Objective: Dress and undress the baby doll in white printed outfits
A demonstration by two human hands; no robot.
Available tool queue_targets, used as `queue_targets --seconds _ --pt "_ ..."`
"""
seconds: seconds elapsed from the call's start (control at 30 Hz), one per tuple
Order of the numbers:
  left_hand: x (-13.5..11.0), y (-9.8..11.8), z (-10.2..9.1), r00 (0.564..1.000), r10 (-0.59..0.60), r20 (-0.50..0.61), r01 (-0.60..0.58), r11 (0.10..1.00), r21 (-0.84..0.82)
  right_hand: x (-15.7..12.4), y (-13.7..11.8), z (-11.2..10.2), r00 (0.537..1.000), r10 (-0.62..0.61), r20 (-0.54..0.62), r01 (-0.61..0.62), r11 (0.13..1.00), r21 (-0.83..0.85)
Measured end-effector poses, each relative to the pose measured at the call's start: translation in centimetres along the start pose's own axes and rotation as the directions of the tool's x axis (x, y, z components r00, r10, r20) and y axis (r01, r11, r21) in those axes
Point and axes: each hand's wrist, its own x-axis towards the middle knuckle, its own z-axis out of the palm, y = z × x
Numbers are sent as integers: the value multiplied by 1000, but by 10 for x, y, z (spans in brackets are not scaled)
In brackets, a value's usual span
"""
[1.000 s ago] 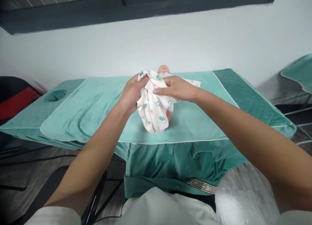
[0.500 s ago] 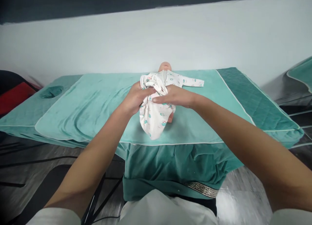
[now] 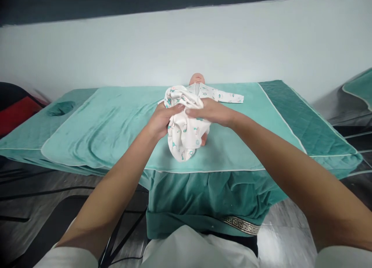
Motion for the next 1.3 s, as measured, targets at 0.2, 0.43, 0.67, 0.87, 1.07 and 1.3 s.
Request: queue_targets --seconds 0.2,0.43,0.67,0.87,1.07,1.3 --pt "2 -4 0 993 -118 27 118 993 7 0 0 3 992 -6 -125 10 999 37" --pt "-2 -1 -2 982 -148 113 147 989 17 0 3 13 972 3 -236 61 963 263" --pt "5 -14 6 994 -110 -16 108 987 -123 -1 -3 23 987 71 -142 -46 984 175" --pt "-3 -11 6 958 -269 96 270 963 -3 11 -1 10 927 50 -371 68 952 297" --pt "-2 -15 -12 956 -274 102 264 960 96 -7 16 9 943 101 -318 -8 960 281" --pt "2 -51 -12 980 -193 -51 170 670 722 -40 75 31 893 331 -306 -266 935 234"
